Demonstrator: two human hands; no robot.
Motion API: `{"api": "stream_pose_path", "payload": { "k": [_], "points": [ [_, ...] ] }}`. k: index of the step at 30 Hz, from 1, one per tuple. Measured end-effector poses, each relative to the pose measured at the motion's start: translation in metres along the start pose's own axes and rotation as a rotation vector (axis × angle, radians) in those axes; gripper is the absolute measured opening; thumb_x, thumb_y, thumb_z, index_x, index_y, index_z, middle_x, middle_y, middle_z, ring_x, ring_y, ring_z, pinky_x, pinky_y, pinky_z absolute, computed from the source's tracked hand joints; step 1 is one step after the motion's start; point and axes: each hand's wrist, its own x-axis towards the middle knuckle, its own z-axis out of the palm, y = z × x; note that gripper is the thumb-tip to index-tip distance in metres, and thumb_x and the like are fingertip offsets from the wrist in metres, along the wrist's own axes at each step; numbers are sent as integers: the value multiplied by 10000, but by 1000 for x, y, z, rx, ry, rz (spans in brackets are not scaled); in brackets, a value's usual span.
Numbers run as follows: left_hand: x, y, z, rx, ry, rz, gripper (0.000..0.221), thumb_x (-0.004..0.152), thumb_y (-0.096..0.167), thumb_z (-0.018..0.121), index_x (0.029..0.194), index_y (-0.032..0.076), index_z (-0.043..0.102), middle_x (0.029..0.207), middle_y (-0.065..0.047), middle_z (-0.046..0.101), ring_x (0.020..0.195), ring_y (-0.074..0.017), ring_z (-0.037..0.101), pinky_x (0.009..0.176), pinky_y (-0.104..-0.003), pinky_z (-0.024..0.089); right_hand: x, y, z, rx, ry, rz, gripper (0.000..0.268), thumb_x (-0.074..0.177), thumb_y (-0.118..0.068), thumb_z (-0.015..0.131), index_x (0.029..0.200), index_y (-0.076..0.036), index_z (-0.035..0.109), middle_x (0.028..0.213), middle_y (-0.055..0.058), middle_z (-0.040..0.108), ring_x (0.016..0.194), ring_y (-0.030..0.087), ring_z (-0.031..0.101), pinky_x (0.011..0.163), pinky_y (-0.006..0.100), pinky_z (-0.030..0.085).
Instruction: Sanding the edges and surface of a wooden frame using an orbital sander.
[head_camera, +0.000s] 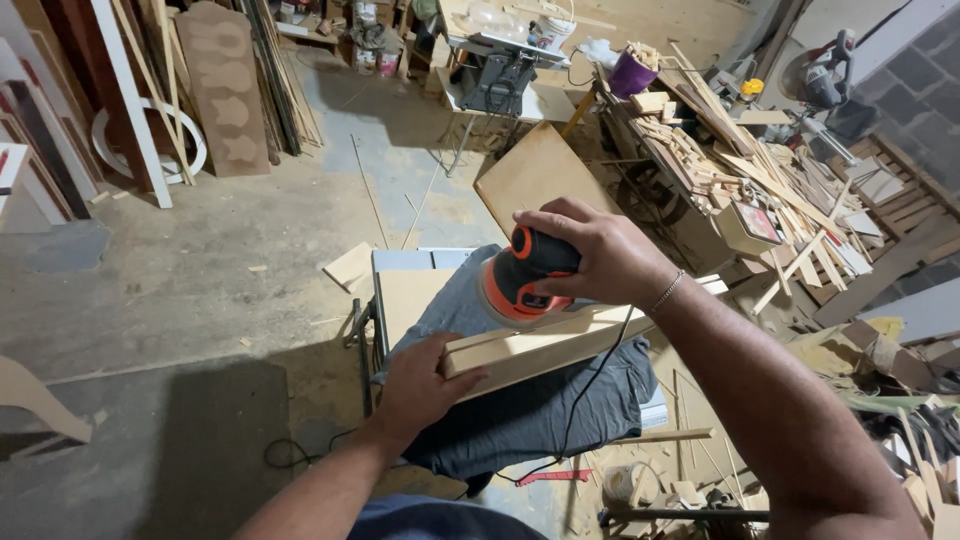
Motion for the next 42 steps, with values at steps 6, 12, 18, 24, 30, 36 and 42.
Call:
{"api": "stream_pose_path", "payload": {
  "k": [6,12,18,24,30,36,42],
  "points": [
    [0,-6,3,0,0,-14,530,777,413,890,1148,84,704,925,-234,749,901,-467,742,640,-499,646,3,-1,3,-8,-3,-19,835,643,-452,915,1399,-290,600,1198,20,649,892,413,711,728,524,607],
    [1,-7,3,-5,7,-14,524,769,409,894,1137,85,711,921,-243,745,885,-470,740,605,-501,642,8,-11,3,-2,6,-56,798,666,-425,913,1385,-268,607,1188,22,653,912,412,712,739,526,612],
    [0,-1,1,-57,17,-19,517,784,420,886,1130,75,719,911,-223,757,887,-448,753,622,-473,643,13,-17,7,32,3,-77,805,665,-408,914,1394,-266,605,1190,29,654,922,410,714,746,529,614],
    [1,-1,3,-16,31,-87,555,749,369,915,1156,51,713,899,-201,775,901,-442,753,709,-474,657,20,-34,5,34,-24,-108,819,650,-375,927,1390,-242,602,1196,49,650,931,418,707,737,525,615],
    [1,-7,6,109,79,-39,565,688,398,945,1097,80,720,872,-205,765,880,-443,749,669,-518,649,25,-32,9,42,-29,-141,809,684,-438,903,1409,-262,589,1202,48,645,943,415,704,746,527,611],
    [0,4,2,-27,36,-138,523,748,374,922,1145,94,730,943,-194,774,967,-431,743,714,-464,641,20,-26,7,27,-36,-97,825,676,-416,907,1419,-270,579,1200,39,646,966,400,700,754,527,610],
    [-3,2,1,12,28,-97,513,758,388,914,1137,96,727,943,-195,768,945,-428,752,688,-472,648,16,-19,7,26,-29,-70,847,650,-396,921,1416,-267,583,1199,36,653,960,407,699,753,538,609]
  ]
}}
